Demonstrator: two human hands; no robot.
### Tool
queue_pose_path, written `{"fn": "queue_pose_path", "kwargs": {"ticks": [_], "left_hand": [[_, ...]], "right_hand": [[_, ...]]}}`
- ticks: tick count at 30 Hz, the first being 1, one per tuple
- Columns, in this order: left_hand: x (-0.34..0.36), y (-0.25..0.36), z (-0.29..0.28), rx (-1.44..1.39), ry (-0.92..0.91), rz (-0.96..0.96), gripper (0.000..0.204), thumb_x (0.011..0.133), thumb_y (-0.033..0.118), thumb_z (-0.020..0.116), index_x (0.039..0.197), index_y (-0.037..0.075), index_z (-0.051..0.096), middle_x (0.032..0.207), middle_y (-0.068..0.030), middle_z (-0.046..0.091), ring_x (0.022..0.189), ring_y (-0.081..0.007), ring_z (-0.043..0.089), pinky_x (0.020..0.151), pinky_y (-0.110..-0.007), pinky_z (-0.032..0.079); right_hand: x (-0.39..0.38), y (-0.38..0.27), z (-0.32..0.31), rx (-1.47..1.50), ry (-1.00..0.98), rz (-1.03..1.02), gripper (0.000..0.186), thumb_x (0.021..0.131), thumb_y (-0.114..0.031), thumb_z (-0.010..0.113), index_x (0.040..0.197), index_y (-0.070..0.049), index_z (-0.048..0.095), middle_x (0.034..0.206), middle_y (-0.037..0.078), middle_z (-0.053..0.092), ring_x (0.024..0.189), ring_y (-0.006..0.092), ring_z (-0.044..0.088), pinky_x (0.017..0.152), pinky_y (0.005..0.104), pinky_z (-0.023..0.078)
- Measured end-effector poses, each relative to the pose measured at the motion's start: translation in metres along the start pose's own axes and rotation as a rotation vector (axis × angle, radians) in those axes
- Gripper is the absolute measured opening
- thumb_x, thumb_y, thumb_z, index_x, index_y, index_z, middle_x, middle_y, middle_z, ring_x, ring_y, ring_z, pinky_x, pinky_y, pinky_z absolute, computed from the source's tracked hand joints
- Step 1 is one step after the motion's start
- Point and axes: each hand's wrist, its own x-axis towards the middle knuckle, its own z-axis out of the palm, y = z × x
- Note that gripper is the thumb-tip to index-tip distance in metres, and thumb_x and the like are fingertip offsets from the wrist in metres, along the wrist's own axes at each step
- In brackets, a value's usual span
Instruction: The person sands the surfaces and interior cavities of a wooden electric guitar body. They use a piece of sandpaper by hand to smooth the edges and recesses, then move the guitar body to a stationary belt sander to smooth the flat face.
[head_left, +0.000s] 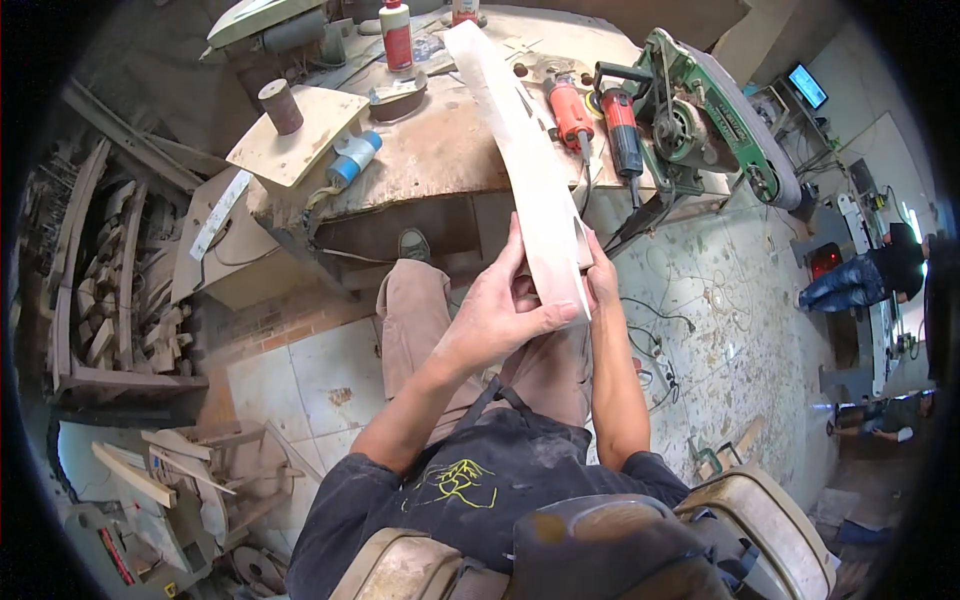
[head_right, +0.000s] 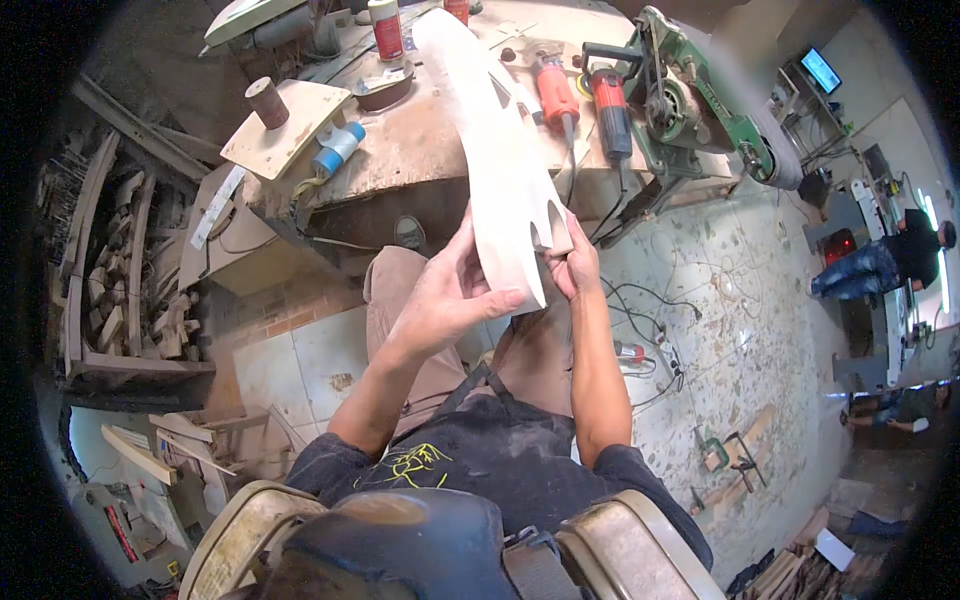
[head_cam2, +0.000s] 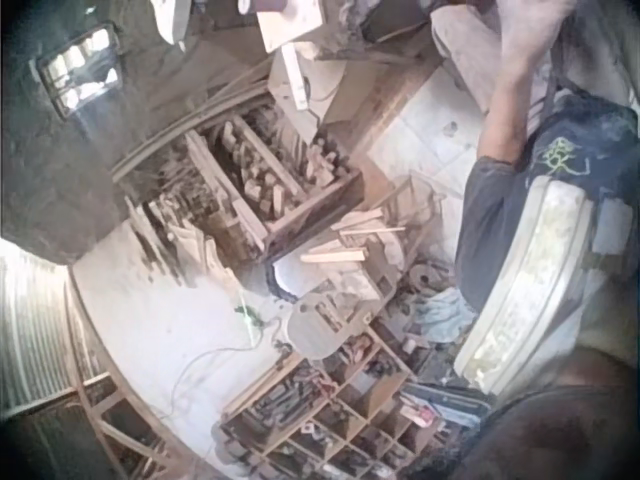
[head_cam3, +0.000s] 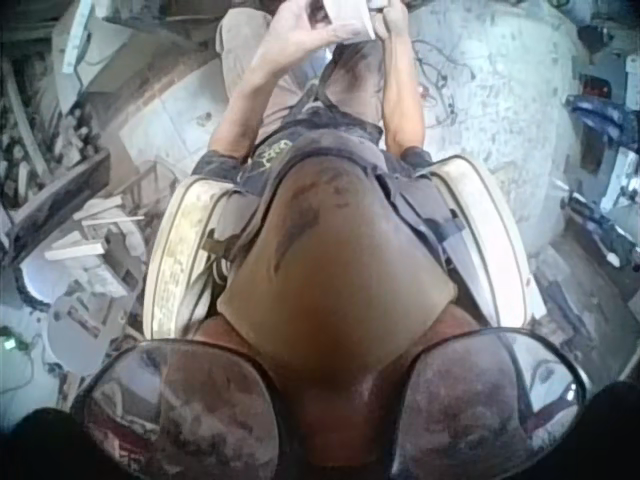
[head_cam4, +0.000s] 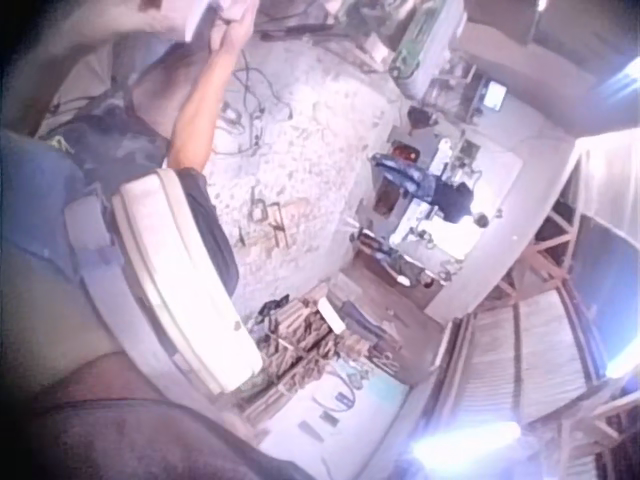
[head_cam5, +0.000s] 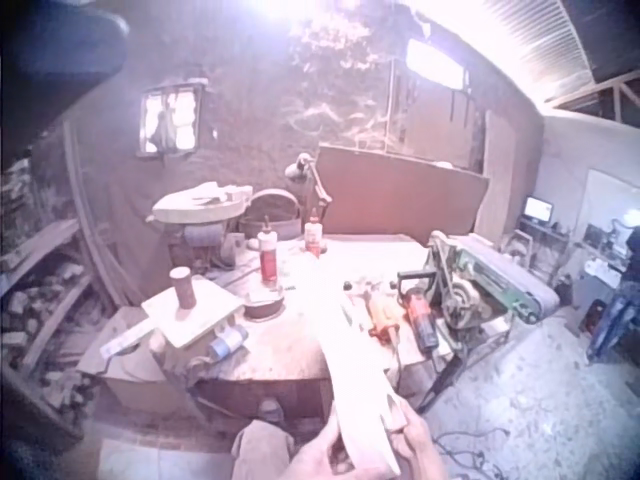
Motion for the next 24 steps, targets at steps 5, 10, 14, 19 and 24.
{"fn": "queue_pose_path", "kwargs": {"ticks": [5, 10, 14, 19, 24], "left_hand": [[0.027, -0.021, -0.012, 0.663, 0.096, 0.181, 0.107, 0.093, 0.032, 0.072, 0.158, -0.008, -0.004, 0.163, -0.0234, 0.02, 0.15, -0.0267, 0.025, 0.121, -0.035, 0.024], [0.099, -0.021, -0.044, 0.407, 0.245, 0.236, 0.082, 0.101, 0.043, 0.057, 0.156, -0.008, 0.022, 0.152, -0.025, 0.041, 0.14, -0.0288, 0.041, 0.114, -0.035, 0.033], [0.142, 0.004, -0.08, 0.443, 0.438, 0.259, 0.063, 0.102, 0.035, 0.06, 0.146, -0.007, 0.046, 0.131, -0.0134, 0.063, 0.12, -0.0185, 0.058, 0.106, -0.031, 0.042], [0.189, 0.044, -0.108, 0.606, 0.483, 0.409, 0.073, 0.098, 0.037, 0.065, 0.151, -0.006, 0.039, 0.136, -0.0162, 0.062, 0.123, -0.0186, 0.057, 0.107, -0.03, 0.041], [0.238, 0.079, -0.123, 0.495, 0.476, 0.407, 0.078, 0.093, 0.038, 0.072, 0.146, -0.01, 0.043, 0.134, -0.0165, 0.063, 0.12, -0.0183, 0.06, 0.105, -0.027, 0.043]], "right_hand": [[-0.003, 0.003, 0.014, 0.055, -0.07, -0.038, 0.05, 0.111, -0.031, 0.034, 0.151, 0.0, 0.038, 0.146, 0.018, 0.053, 0.133, 0.0325, 0.053, 0.112, 0.0483, 0.046], [0.005, 0.012, -0.007, 0.171, -0.001, 0.014, 0.045, 0.11, -0.03, 0.038, 0.143, -0.001, 0.048, 0.136, 0.018, 0.061, 0.121, 0.031, 0.063, 0.094, 0.0413, 0.058], [0.006, 0.018, -0.001, 0.164, 0.084, 0.008, 0.039, 0.108, -0.028, 0.046, 0.132, 0.002, 0.056, 0.12, 0.016, 0.068, 0.101, 0.0257, 0.072, 0.068, 0.027, 0.063], [0.009, 0.01, 0.012, 0.156, 0.188, -0.01, 0.039, 0.107, -0.03, 0.05, 0.128, 0.002, 0.06, 0.117, 0.014, 0.07, 0.097, 0.0224, 0.072, 0.064, 0.0264, 0.061], [0.012, 0.001, -0.015, 0.166, 0.084, 0.025, 0.04, 0.107, -0.031, 0.049, 0.128, 0.002, 0.06, 0.118, 0.014, 0.07, 0.102, 0.0225, 0.07, 0.076, 0.0306, 0.061]]}}
